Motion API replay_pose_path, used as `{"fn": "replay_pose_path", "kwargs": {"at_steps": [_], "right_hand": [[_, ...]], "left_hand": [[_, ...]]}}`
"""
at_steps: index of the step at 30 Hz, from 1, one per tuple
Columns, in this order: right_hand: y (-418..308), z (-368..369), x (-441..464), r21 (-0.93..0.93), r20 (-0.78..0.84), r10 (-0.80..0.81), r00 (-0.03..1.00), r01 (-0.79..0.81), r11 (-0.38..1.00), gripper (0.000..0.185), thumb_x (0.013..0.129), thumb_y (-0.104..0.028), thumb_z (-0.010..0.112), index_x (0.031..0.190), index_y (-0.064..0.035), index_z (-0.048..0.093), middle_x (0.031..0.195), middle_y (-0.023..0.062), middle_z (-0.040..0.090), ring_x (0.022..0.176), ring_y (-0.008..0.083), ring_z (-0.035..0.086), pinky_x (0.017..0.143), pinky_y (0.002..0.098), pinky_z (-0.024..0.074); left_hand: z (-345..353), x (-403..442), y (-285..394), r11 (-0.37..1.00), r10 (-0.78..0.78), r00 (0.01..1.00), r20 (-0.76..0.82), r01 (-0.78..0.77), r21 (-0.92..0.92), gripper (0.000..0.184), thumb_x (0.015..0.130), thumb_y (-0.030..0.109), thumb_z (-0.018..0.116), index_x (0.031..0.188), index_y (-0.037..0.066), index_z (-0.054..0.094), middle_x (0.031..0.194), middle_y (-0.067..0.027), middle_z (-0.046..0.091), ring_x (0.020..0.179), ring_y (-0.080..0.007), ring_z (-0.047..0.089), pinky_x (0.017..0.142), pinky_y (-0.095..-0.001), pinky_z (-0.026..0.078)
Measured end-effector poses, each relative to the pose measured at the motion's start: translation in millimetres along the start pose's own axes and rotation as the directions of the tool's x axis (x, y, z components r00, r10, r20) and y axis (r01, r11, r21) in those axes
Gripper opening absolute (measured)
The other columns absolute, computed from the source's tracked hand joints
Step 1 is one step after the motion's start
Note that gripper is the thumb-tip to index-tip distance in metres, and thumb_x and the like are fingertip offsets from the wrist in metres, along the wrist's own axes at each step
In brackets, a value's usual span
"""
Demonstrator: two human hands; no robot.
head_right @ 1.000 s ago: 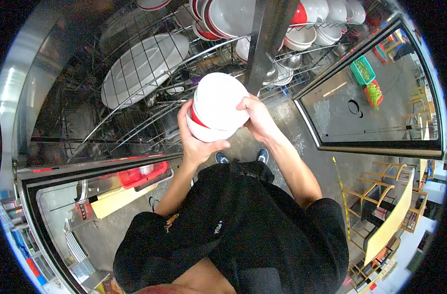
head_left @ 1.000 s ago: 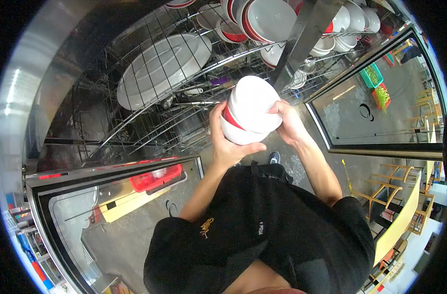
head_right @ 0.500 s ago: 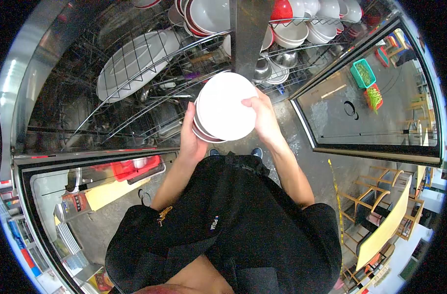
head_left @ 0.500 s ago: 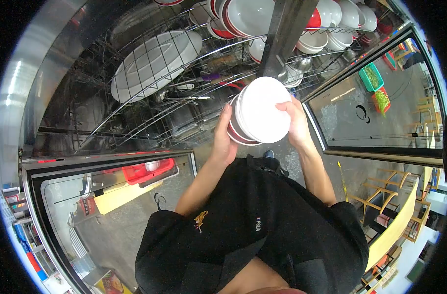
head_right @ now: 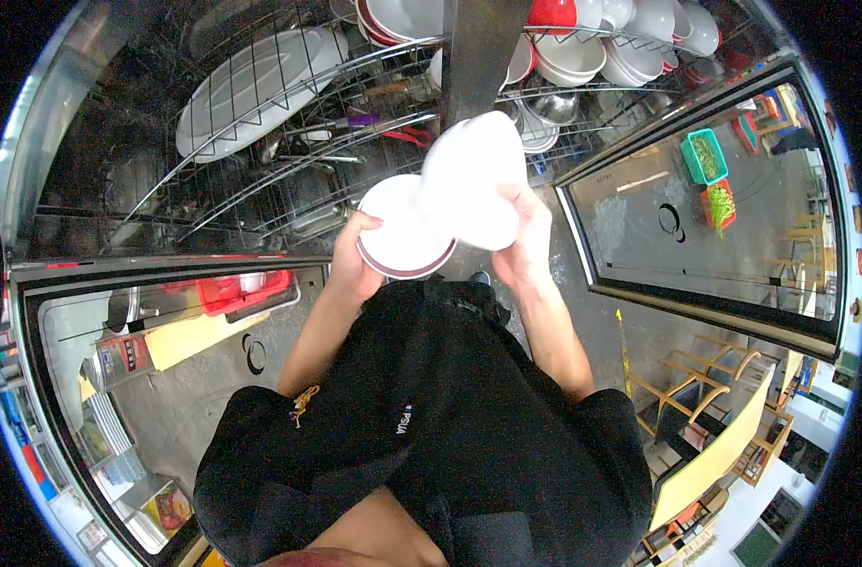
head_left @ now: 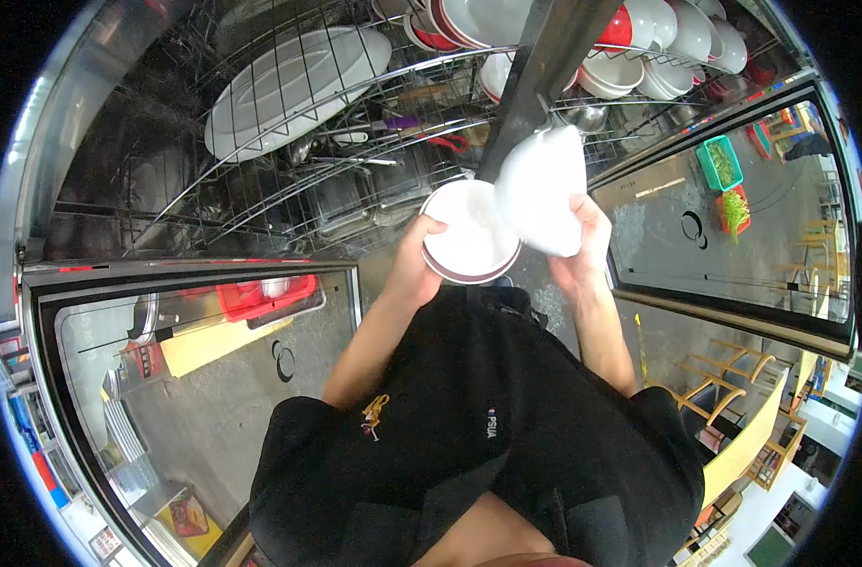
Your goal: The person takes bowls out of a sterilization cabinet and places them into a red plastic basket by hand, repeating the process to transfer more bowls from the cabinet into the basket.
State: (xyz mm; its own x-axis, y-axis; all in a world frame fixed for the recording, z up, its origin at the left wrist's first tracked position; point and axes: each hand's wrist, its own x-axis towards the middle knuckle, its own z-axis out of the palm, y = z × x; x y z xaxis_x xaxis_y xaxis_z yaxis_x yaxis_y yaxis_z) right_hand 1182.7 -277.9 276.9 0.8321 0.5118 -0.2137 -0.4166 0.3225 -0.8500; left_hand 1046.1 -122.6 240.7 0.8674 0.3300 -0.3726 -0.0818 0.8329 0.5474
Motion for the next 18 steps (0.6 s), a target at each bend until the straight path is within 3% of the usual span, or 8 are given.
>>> {"fn": "replay_pose_path", "kwargs": {"at_steps": [3, 7, 9, 10, 12, 13, 17, 18], "right_hand": [[-5, -24, 4, 0.196, 0.014, 0.03, 0.999, -0.032, 0.98, 0.029, 0.091, -0.015, 0.051, 0.113, 0.0045, 0.055, 0.109, 0.0154, 0.063, 0.096, 0.025, 0.064, 0.084, 0.0431, 0.0553], [-12, -40, 4, 0.11, -0.06, 0.099, 0.993, -0.092, 0.99, 0.042, 0.087, -0.009, 0.047, 0.126, 0.0037, 0.043, 0.117, 0.017, 0.057, 0.104, 0.0294, 0.062, 0.092, 0.046, 0.0534], [10, -58, 7, -0.231, -0.169, 0.037, 0.985, -0.076, 0.97, 0.05, 0.081, -0.008, 0.049, 0.13, 0.0002, 0.041, 0.117, 0.0156, 0.056, 0.107, 0.0266, 0.06, 0.09, 0.0402, 0.053], [24, -74, 8, -0.44, -0.073, 0.023, 0.997, -0.052, 0.896, 0.058, 0.078, -0.007, 0.05, 0.135, -0.0023, 0.039, 0.119, 0.0149, 0.055, 0.108, 0.0227, 0.058, 0.086, 0.0331, 0.0519], [36, -53, -1, -0.449, -0.053, -0.001, 0.999, -0.023, 0.893, 0.06, 0.077, -0.007, 0.051, 0.135, 0.0003, 0.039, 0.123, 0.0149, 0.054, 0.112, 0.0233, 0.054, 0.095, 0.0328, 0.0441], [36, -42, -5, -0.373, -0.054, 0.088, 0.995, -0.102, 0.922, 0.063, 0.076, -0.005, 0.05, 0.137, 0.0005, 0.036, 0.124, 0.0155, 0.053, 0.115, 0.0248, 0.051, 0.1, 0.0334, 0.0399], [55, -32, -8, -0.293, 0.016, 0.053, 0.998, -0.046, 0.955, 0.069, 0.07, 0.001, 0.046, 0.138, -0.0022, 0.035, 0.128, 0.0153, 0.049, 0.121, 0.0259, 0.047, 0.102, 0.0335, 0.0369], [48, -29, -11, -0.364, 0.017, 0.088, 0.996, -0.076, 0.928, 0.07, 0.07, 0.001, 0.046, 0.139, -0.0041, 0.036, 0.129, 0.0141, 0.048, 0.122, 0.0257, 0.046, 0.102, 0.0336, 0.037]], "left_hand": [[5, -7, 0, 1.0, 0.028, 0.999, -0.04, -0.029, -0.006, 0.057, 0.08, 0.022, 0.046, 0.131, -0.004, 0.041, 0.128, -0.0182, 0.052, 0.119, -0.028, 0.052, 0.103, -0.0415, 0.041], [5, -15, 1, 0.988, 0.154, 0.982, -0.106, -0.152, 0.027, 0.056, 0.079, 0.022, 0.045, 0.129, -0.005, 0.044, 0.123, -0.0178, 0.055, 0.115, -0.0289, 0.055, 0.1, -0.0403, 0.044], [6, -15, 0, 0.985, 0.173, 0.978, -0.114, -0.171, 0.033, 0.055, 0.08, 0.022, 0.045, 0.128, -0.005, 0.045, 0.123, -0.0171, 0.056, 0.114, -0.0282, 0.055, 0.099, -0.0394, 0.044], [8, -16, -1, 0.985, 0.169, 0.976, -0.136, -0.164, 0.045, 0.054, 0.08, 0.022, 0.045, 0.127, -0.005, 0.045, 0.123, -0.0166, 0.056, 0.114, -0.0276, 0.055, 0.099, -0.0389, 0.043], [15, -12, -4, 0.986, 0.161, 0.979, -0.125, -0.154, 0.065, 0.054, 0.08, 0.023, 0.045, 0.127, -0.005, 0.046, 0.122, -0.0162, 0.056, 0.114, -0.0271, 0.055, 0.099, -0.0383, 0.043], [16, -12, -7, 0.983, 0.173, 0.975, -0.14, -0.163, 0.084, 0.054, 0.081, 0.023, 0.045, 0.127, -0.005, 0.046, 0.122, -0.016, 0.056, 0.114, -0.027, 0.055, 0.099, -0.0385, 0.043], [4, -3, -17, 0.97, 0.216, 0.972, -0.091, -0.202, 0.138, 0.057, 0.082, 0.024, 0.04, 0.132, -0.005, 0.041, 0.128, -0.0172, 0.052, 0.12, -0.0279, 0.051, 0.103, -0.0389, 0.04], [10, -4, -15, 0.963, 0.215, 0.975, -0.051, -0.203, 0.176, 0.059, 0.082, 0.024, 0.039, 0.133, -0.005, 0.039, 0.13, -0.0174, 0.051, 0.122, -0.0285, 0.05, 0.104, -0.0388, 0.039]]}}
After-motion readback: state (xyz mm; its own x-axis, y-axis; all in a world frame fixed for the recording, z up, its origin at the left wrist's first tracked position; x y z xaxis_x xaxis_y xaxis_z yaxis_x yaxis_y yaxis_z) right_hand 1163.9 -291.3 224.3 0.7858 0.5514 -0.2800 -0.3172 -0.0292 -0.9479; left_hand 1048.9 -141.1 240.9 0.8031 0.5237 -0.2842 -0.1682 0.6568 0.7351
